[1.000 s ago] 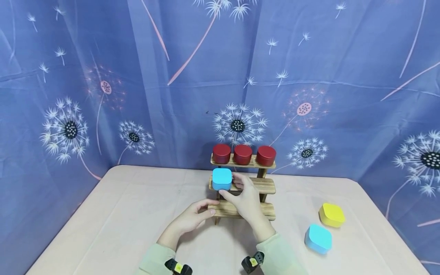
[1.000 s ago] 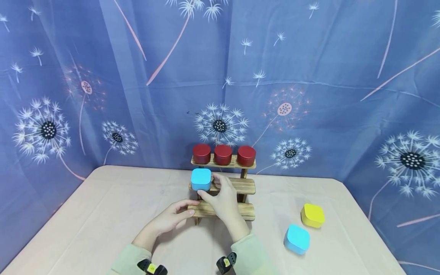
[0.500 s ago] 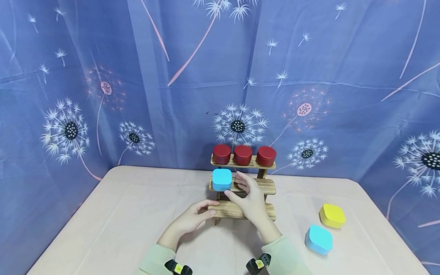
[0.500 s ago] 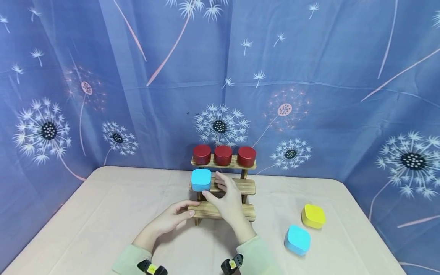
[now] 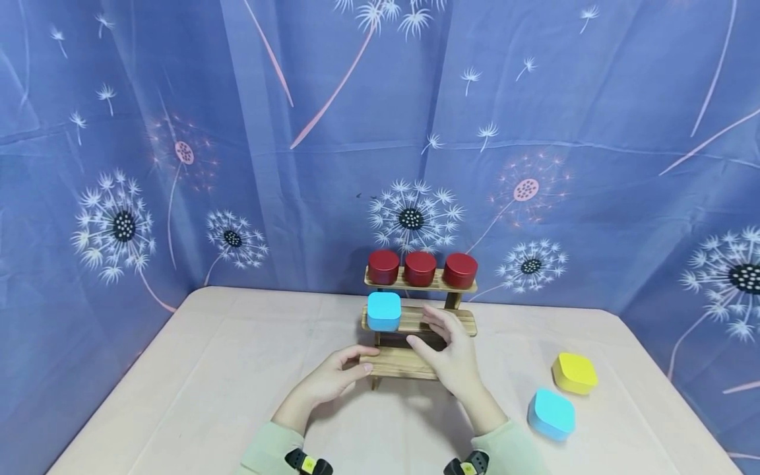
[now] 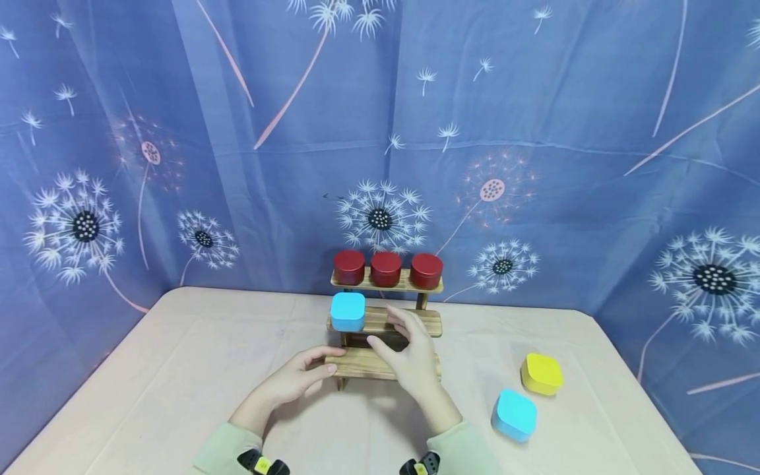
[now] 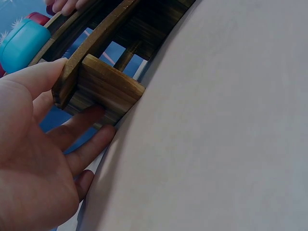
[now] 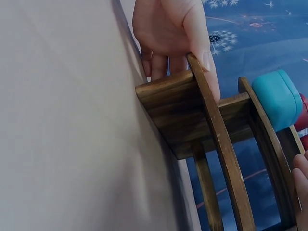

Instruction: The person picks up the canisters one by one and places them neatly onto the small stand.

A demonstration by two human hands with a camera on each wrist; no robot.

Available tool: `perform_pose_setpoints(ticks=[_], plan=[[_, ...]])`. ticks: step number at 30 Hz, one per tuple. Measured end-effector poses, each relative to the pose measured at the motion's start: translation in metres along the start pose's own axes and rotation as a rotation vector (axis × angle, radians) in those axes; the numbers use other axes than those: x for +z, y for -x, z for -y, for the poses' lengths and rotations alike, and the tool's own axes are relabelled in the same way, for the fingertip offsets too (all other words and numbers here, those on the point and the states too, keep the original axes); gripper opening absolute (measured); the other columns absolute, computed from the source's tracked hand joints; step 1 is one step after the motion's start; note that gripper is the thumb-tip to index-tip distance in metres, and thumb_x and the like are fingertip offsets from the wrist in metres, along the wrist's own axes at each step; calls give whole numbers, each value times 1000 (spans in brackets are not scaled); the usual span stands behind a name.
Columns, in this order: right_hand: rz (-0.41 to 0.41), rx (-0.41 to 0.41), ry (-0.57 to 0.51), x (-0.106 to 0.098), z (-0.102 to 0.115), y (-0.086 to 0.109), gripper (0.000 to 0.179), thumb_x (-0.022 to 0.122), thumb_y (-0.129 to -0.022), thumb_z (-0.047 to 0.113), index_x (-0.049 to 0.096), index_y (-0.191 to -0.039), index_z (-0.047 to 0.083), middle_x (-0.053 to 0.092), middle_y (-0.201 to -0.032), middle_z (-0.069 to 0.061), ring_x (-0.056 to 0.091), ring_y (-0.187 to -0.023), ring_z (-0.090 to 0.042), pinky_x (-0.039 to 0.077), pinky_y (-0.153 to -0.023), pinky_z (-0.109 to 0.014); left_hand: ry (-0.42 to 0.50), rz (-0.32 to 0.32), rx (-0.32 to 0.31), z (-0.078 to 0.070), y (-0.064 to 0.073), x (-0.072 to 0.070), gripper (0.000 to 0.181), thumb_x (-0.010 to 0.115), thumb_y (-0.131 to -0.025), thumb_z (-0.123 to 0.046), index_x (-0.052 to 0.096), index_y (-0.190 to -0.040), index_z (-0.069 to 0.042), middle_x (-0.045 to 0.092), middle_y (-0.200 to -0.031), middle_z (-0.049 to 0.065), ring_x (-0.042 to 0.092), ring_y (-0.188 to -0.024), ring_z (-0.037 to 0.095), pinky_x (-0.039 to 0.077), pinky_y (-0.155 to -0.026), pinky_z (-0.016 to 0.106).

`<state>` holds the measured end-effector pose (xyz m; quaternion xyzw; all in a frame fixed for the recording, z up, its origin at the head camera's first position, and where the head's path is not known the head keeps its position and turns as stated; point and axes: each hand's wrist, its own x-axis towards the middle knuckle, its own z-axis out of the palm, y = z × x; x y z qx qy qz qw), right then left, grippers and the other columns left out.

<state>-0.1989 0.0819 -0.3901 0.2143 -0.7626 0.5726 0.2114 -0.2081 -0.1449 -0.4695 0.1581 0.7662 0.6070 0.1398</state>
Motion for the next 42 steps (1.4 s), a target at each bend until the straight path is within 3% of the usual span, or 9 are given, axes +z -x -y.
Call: perform_pose_setpoints(ticks=[5,9,12,16,21,28,38,40,42], plan=[[-16,-26,36,-5,-1,4,50,76,-73,-4,57,-120,-9,59,-113,-25,61,-103,-32,48,-94,-29,-21,-10,0,1,1,0,38,56,-95,-23,55,-130,-9,56,-108,12,46,-69,10,38,-56,20],[-34,-17,66,-9,0,7,51,77,-72,-5,58,-118,-8,61,-112,-23,62,-103,-9,48,-93,-24,-30,-10,1,1,0,0,37,57,-95,-24,55,-129,-10,57,-108,11,46,-68,9,39,-57,20],[-49,-14,87,-12,1,8,50,77,-70,-6,59,-117,-9,63,-110,-23,64,-100,-14,47,-92,-20,-38,-12,4,1,0,0,37,57,-95,-24,55,-129,-10,57,-108,12,47,-71,11,40,-60,21],[-61,-6,85,-18,1,9,50,77,-70,-7,59,-116,-10,63,-108,-25,63,-100,-35,46,-92,-16,-48,-17,4,0,0,1,37,57,-95,-24,56,-129,-10,55,-111,12,48,-83,13,40,-64,22],[-74,11,76,-25,-1,12,49,77,-70,-8,59,-116,-10,62,-108,-25,64,-100,-20,44,-92,-13,-27,-6,-13,-1,0,0,37,56,-95,-24,54,-130,-10,55,-108,13,44,-67,11,35,-52,20],[-100,8,54,-32,-3,16,47,75,-69,-12,59,-114,-12,60,-106,-27,59,-100,2,44,-92,-11,-29,0,5,-2,0,1,38,55,-96,-24,54,-131,-9,52,-124,15,48,-93,15,40,-69,24],[-148,4,67,-41,-19,21,49,75,-67,-15,61,-114,-9,60,-111,-23,56,-101,7,42,-92,-9,-47,-4,-3,-1,-1,0,38,54,-96,-26,54,-131,-11,47,-137,16,49,-112,21,40,-86,29],[-148,4,80,-43,-29,23,51,76,-67,-13,61,-115,-7,60,-113,-21,56,-102,8,42,-92,-8,-46,-4,-8,-1,-1,0,38,54,-96,-27,54,-131,-11,46,-138,16,49,-112,20,41,-86,28],[-145,5,86,-46,-39,24,52,77,-68,-11,62,-117,-4,60,-115,-19,55,-104,8,41,-93,-8,-37,3,-9,-1,-1,-1,39,55,-96,-26,54,-131,-10,50,-130,17,52,-94,15,42,-73,23]])
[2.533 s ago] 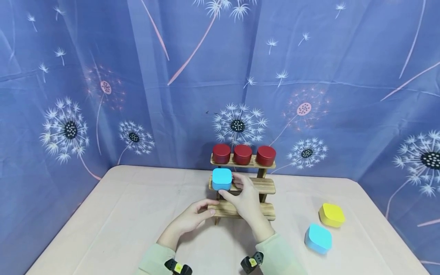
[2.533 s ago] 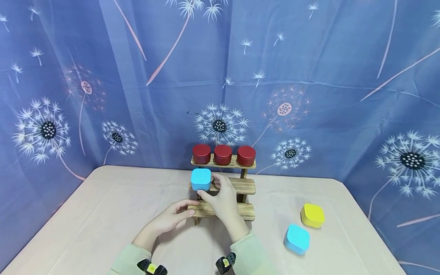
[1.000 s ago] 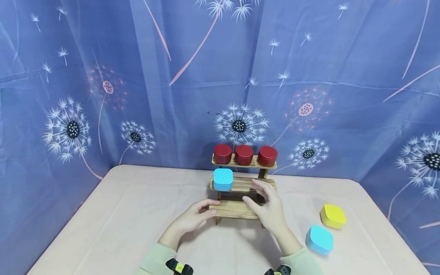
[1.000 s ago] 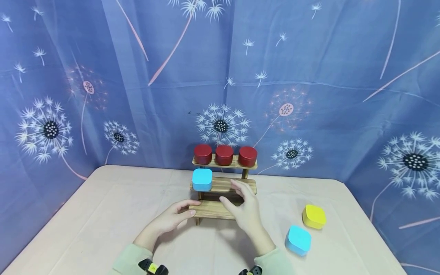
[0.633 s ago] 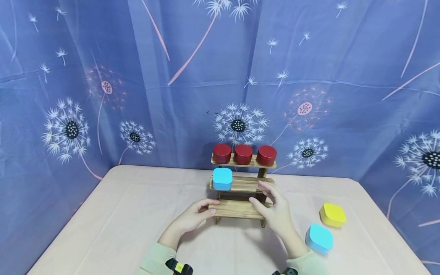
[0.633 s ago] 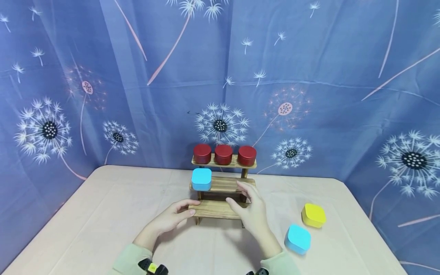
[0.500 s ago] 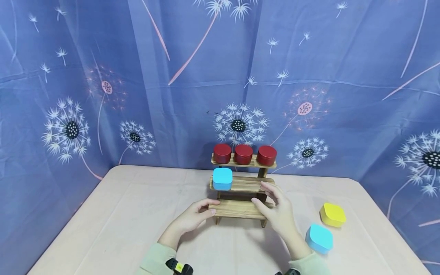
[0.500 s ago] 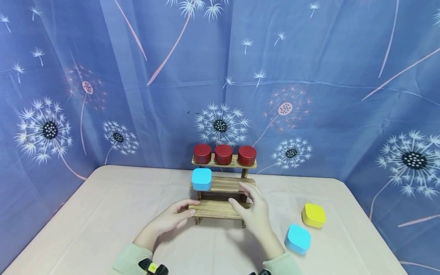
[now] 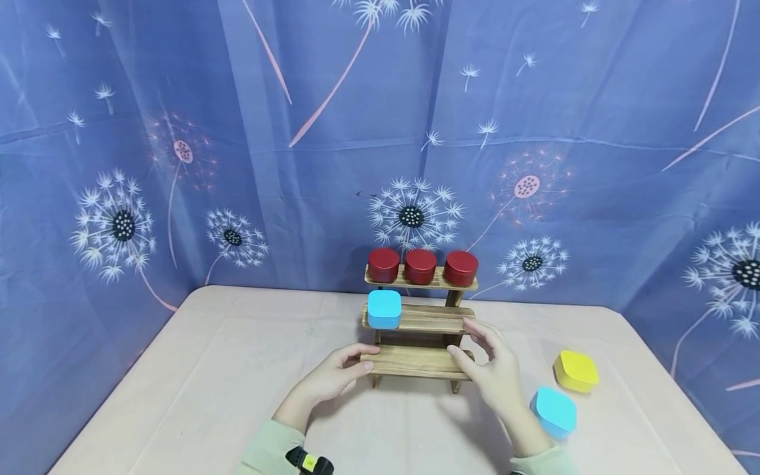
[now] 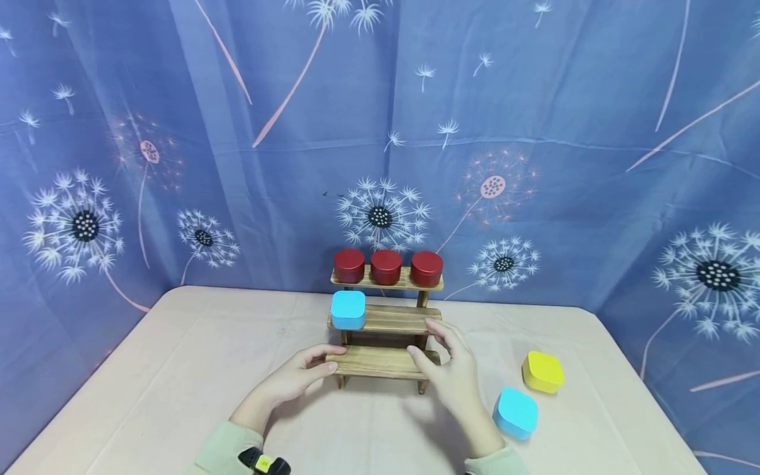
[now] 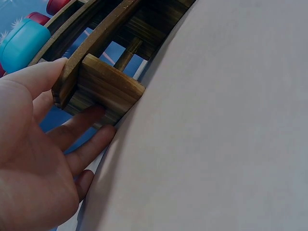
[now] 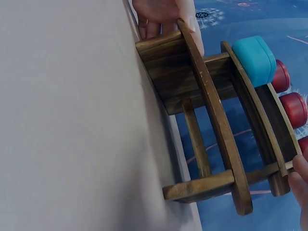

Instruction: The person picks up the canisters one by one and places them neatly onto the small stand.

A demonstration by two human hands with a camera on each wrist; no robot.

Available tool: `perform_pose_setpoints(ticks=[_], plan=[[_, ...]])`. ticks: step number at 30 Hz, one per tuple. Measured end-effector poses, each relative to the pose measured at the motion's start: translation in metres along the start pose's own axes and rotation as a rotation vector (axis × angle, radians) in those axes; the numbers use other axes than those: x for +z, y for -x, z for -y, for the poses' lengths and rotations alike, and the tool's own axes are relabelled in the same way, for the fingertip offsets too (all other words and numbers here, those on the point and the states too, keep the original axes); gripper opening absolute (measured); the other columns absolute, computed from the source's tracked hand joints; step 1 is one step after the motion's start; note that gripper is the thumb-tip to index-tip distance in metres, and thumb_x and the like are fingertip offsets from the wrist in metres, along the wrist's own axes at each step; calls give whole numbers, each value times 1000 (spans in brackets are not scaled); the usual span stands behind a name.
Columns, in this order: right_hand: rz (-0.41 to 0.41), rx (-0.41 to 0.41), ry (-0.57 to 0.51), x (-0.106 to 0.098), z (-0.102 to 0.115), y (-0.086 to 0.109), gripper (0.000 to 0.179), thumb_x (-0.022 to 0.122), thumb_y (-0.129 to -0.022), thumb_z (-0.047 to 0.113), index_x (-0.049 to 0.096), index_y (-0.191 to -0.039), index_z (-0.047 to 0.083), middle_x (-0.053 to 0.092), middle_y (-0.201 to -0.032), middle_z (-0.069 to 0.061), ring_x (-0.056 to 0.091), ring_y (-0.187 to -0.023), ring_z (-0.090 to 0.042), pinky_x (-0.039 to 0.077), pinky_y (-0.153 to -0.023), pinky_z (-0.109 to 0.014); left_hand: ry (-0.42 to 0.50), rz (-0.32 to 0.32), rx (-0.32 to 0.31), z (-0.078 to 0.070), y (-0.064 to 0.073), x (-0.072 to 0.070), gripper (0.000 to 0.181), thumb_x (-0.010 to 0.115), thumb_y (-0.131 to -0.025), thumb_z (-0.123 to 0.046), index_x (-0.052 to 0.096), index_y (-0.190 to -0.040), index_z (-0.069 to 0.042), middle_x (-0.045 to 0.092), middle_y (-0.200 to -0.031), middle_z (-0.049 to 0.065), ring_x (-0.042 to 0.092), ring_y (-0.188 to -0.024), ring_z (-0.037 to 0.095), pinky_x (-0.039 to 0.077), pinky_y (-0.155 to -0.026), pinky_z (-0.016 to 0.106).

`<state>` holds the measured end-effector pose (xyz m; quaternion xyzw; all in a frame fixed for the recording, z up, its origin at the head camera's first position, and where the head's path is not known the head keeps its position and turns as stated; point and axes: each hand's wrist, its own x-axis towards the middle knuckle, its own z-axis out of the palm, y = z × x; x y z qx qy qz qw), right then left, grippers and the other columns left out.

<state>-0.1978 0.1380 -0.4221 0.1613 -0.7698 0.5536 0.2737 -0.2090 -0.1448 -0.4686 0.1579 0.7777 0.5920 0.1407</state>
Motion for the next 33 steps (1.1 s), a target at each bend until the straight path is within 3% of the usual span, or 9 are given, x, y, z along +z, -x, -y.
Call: perform_pose_setpoints(ticks=[2,5,11,16,18,23,30,33], plan=[[2,-5,7,-3,-4,1,51,77,-69,-9,62,-117,-3,60,-115,-18,54,-104,9,40,-93,-7,9,6,-2,0,0,0,39,55,-96,-26,54,-131,-10,55,-118,17,49,-71,11,39,-59,20],[-2,-3,22,-8,-6,2,51,78,-69,-8,62,-117,-3,60,-115,-17,54,-104,10,39,-93,-6,10,7,5,0,0,0,39,55,-96,-25,53,-131,-10,56,-111,15,42,-60,8,35,-51,20],[-22,-2,60,-17,-12,5,51,78,-69,-9,62,-117,-3,61,-113,-17,53,-104,8,39,-93,-6,2,-3,19,0,0,1,38,56,-96,-24,54,-130,-8,53,-124,16,50,-90,13,41,-66,23],[-45,-5,97,-23,-16,6,52,78,-66,-10,62,-115,-4,62,-110,-18,54,-103,8,40,-92,-6,10,-3,-7,-1,0,1,38,56,-95,-25,54,-130,-10,55,-112,15,42,-61,9,35,-51,20],[-53,-2,113,-25,-16,6,52,78,-65,-9,62,-115,-4,62,-109,-17,54,-102,9,40,-92,-6,7,-1,-6,-1,0,1,38,56,-95,-26,54,-130,-10,55,-113,15,43,-61,8,36,-52,20],[-68,7,133,-31,-17,6,51,78,-66,-9,63,-115,-3,63,-107,-14,54,-101,11,39,-91,-5,-11,-2,27,0,0,1,38,56,-96,-24,54,-130,-8,51,-131,17,51,-98,12,42,-77,22],[-105,-3,126,-39,-19,5,51,77,-65,-12,63,-113,-5,58,-107,15,54,-100,10,40,-91,-5,12,2,13,1,-1,0,38,54,-96,-22,53,-132,-8,53,-120,17,47,-80,14,37,-56,20],[-114,8,140,-44,-19,4,50,77,-65,-11,64,-113,-4,56,-107,22,54,-100,10,40,-90,-5,14,-1,10,1,0,0,38,54,-97,-22,52,-132,-7,54,-119,16,48,-79,13,38,-56,21]])
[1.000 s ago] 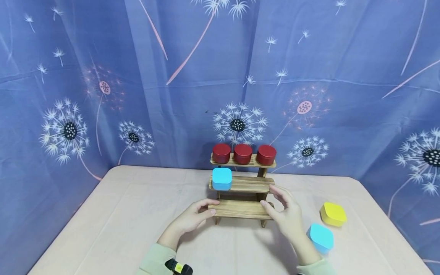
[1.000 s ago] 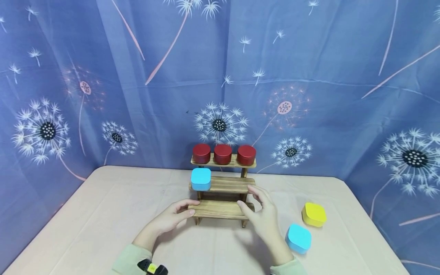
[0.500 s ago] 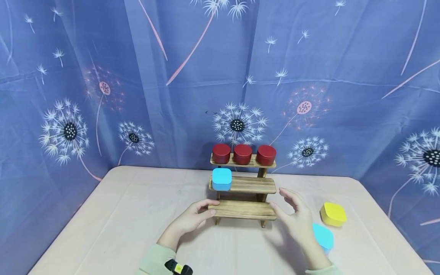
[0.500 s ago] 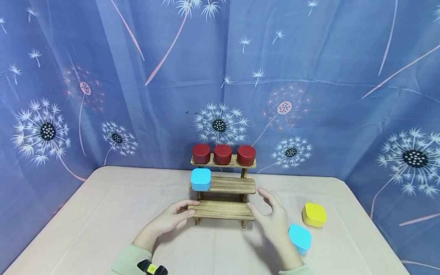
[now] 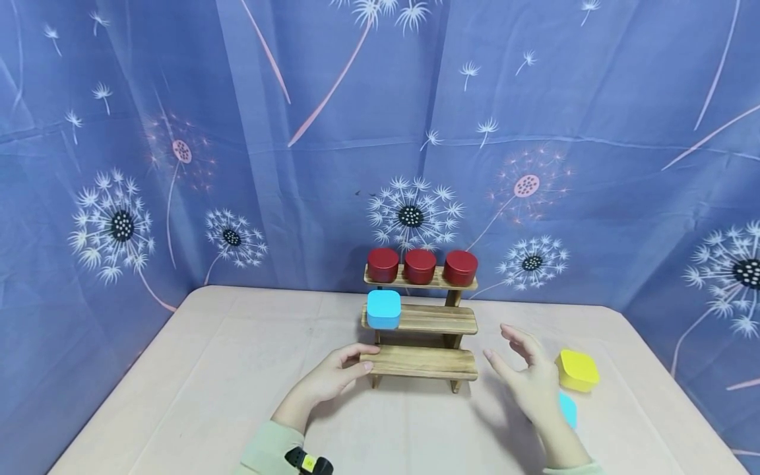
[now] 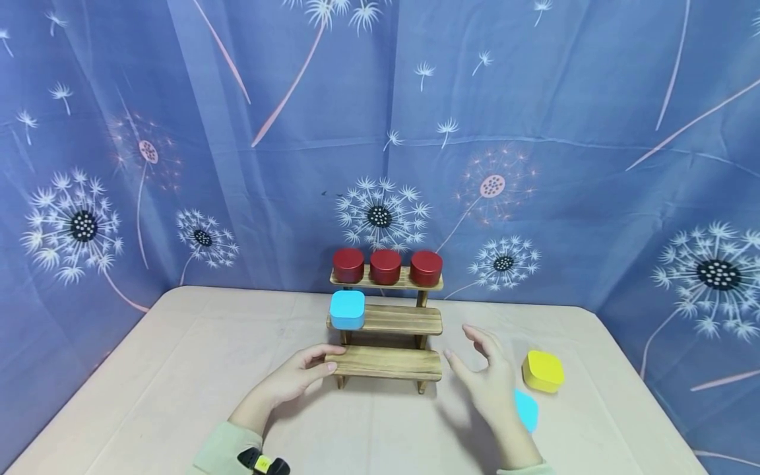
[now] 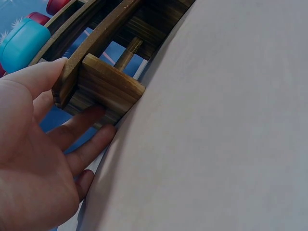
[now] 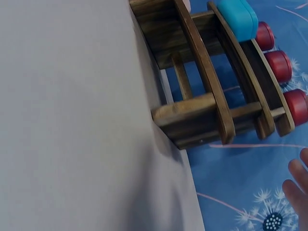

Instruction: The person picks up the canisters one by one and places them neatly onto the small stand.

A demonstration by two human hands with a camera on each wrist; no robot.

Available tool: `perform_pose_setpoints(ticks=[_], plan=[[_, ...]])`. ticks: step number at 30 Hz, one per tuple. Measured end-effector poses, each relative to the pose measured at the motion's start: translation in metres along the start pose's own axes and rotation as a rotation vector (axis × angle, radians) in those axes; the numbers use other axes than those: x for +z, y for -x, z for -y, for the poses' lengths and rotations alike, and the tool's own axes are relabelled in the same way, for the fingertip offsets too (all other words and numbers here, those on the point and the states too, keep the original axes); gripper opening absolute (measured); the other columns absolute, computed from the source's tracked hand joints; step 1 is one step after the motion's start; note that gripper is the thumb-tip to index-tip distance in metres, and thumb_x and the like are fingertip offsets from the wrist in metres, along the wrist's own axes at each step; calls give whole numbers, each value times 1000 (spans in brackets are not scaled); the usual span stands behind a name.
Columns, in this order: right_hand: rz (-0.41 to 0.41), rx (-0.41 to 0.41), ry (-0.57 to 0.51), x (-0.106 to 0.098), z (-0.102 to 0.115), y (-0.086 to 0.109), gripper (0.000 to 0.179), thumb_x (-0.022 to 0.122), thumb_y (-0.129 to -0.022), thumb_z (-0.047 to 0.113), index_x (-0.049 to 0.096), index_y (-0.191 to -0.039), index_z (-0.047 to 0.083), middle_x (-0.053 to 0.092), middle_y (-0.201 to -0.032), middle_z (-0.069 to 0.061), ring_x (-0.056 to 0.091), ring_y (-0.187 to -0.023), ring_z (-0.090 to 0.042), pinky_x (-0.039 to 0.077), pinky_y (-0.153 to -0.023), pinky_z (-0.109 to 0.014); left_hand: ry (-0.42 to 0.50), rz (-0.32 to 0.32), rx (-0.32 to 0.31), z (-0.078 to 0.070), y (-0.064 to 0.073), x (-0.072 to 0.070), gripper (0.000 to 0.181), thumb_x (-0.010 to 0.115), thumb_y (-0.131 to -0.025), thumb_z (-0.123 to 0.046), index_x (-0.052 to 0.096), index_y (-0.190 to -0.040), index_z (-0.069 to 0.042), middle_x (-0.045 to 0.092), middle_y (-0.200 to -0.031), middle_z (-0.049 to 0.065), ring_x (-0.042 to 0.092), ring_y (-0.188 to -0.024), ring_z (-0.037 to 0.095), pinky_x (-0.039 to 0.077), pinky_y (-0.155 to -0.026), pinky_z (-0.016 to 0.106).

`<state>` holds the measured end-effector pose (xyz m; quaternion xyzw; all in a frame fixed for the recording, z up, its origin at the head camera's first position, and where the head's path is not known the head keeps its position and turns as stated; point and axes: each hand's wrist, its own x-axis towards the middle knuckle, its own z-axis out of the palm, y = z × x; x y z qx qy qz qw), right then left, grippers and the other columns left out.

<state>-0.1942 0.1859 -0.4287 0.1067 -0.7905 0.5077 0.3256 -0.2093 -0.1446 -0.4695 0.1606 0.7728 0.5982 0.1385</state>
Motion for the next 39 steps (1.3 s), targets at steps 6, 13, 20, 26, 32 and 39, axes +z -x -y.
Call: perform_pose_setpoints(ticks=[6,13,20,26,32,39], plan=[[44,98,70,-17,-4,0,49,78,-71,-3,63,-117,0,55,-109,21,51,-102,12,38,-90,-3,1,6,0,-1,-1,2,39,55,-96,-23,53,-131,-8,55,-117,16,46,-70,9,36,-52,20],[138,150,179,-35,-11,3,51,78,-76,9,59,-123,5,50,-111,24,45,-103,16,35,-89,-1,4,8,-13,-3,-1,4,39,56,-95,-26,54,-131,-10,54,-117,16,44,-66,9,35,-51,20],[160,119,189,-41,-18,2,50,77,-77,11,58,-123,2,55,-114,19,45,-103,18,35,-88,0,-2,8,-45,-1,2,0,40,57,-95,-28,54,-131,-13,55,-93,9,32,-47,10,31,-45,21],[228,163,193,-52,-20,-1,52,75,-81,18,55,-127,3,46,-115,34,41,-105,21,32,-88,1,-10,2,-40,0,4,-2,40,56,-95,-28,53,-132,-14,50,-125,18,37,-55,12,31,-46,23],[306,170,215,-65,-23,-4,52,74,-82,21,55,-128,4,51,-117,28,41,-104,23,34,-86,0,-25,-1,-38,0,2,-2,39,56,-95,-29,54,-131,-13,47,-131,19,49,-73,16,36,-52,24],[341,208,215,-81,-27,-8,51,75,-82,20,56,-127,5,49,-114,29,44,-101,22,37,-85,-1,-50,-8,-13,0,0,0,38,55,-95,-29,55,-130,-13,44,-141,15,46,-124,29,38,-95,32]])
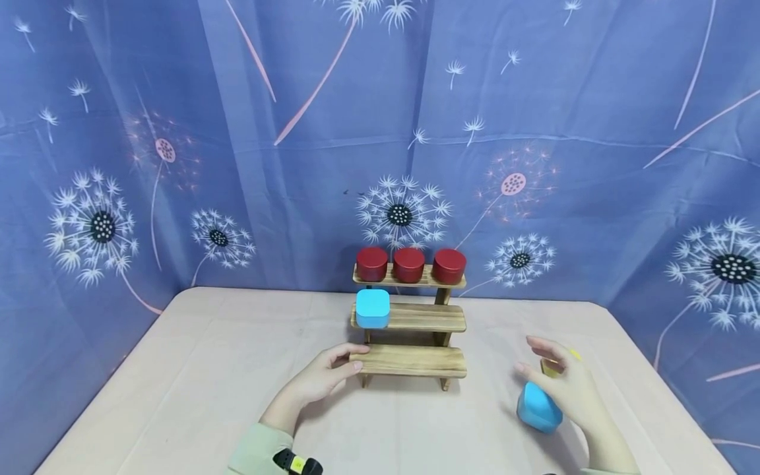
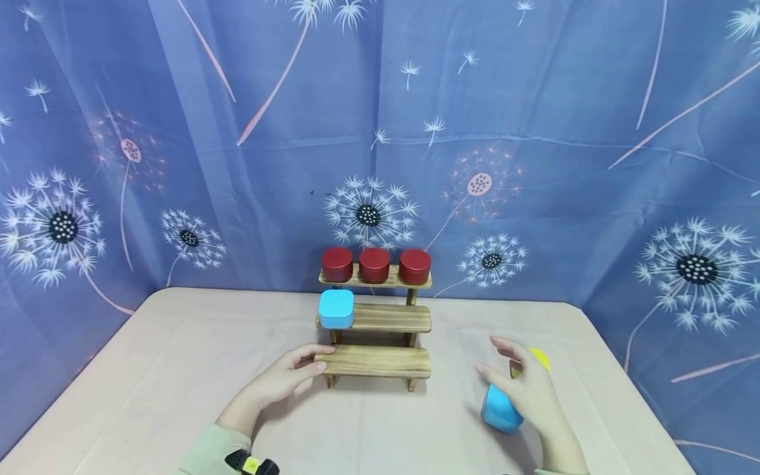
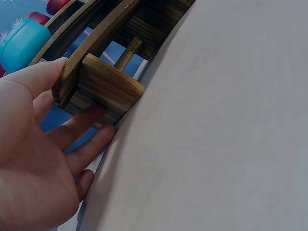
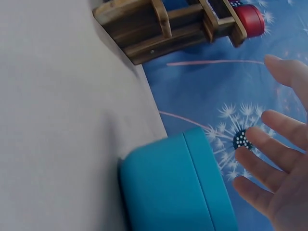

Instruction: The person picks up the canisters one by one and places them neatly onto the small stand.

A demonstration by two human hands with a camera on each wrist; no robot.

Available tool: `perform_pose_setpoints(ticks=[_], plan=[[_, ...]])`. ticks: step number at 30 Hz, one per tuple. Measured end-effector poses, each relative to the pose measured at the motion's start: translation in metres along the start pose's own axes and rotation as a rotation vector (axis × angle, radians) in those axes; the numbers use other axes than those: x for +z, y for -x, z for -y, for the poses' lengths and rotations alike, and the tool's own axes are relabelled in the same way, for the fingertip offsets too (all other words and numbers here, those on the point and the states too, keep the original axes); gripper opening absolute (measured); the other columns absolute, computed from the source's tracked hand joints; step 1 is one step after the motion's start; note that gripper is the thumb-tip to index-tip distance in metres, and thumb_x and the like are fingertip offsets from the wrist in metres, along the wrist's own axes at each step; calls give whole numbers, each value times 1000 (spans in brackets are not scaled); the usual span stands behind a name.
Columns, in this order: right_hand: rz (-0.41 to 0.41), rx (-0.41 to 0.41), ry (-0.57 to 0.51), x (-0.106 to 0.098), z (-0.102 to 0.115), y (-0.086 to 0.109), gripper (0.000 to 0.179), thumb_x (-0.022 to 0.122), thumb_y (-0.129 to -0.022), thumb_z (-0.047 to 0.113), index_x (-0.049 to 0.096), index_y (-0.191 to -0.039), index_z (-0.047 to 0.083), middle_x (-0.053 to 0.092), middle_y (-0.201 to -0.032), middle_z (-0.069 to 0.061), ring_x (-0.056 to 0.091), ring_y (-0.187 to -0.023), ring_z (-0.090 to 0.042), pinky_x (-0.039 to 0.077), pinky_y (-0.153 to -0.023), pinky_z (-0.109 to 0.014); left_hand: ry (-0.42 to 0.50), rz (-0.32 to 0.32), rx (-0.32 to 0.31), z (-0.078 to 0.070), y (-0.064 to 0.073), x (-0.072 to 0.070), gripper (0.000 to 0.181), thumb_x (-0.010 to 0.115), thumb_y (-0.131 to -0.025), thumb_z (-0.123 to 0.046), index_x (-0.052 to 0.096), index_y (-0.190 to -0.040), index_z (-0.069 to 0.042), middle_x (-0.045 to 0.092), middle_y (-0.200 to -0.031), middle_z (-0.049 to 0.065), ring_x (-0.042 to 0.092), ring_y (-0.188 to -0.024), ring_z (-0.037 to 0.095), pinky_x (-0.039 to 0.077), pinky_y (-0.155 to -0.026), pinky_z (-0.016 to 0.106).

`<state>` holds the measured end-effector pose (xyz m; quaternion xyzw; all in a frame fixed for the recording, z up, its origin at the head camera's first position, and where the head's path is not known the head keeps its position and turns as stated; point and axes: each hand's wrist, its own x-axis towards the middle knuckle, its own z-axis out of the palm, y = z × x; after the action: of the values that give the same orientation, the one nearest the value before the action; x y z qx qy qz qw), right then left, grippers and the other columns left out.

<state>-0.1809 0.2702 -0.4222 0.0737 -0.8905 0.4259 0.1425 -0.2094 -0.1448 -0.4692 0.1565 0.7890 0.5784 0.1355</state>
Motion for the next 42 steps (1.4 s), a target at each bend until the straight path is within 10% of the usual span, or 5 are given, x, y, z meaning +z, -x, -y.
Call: perform_pose_setpoints(ticks=[6,10,17,24,42], plan=[[42,2,-11,-6,-5,0,50,74,-82,18,56,-125,3,51,-113,30,46,-101,20,39,-84,-2,-8,-1,6,-1,0,-1,39,55,-96,-30,55,-130,-11,45,-141,17,47,-123,28,39,-95,31],[110,67,22,-9,-8,-1,52,73,-83,23,54,-128,3,60,-122,5,47,-101,17,40,-84,-6,5,-1,5,-1,0,0,39,55,-96,-29,55,-130,-11,44,-141,16,46,-122,27,38,-95,32],[236,156,55,-12,-16,0,59,72,-83,24,50,-131,-2,56,-127,-25,59,-109,-26,44,-81,-16,14,0,-4,1,-1,1,38,56,-95,-29,55,-130,-13,43,-143,15,41,-128,30,36,-100,37],[309,162,33,-17,-24,3,60,73,-82,22,50,-132,-3,58,-125,-22,55,-100,3,44,-79,-17,38,1,-4,0,-1,1,38,55,-96,-28,55,-130,-12,42,-144,16,39,-132,33,31,-108,48],[604,167,-37,-26,-30,5,70,72,-81,23,41,-138,-4,51,-133,-22,47,-99,11,45,-77,-20,60,5,-2,0,0,1,38,55,-95,-27,55,-131,-12,39,-146,17,31,-137,35,25,-111,54]])
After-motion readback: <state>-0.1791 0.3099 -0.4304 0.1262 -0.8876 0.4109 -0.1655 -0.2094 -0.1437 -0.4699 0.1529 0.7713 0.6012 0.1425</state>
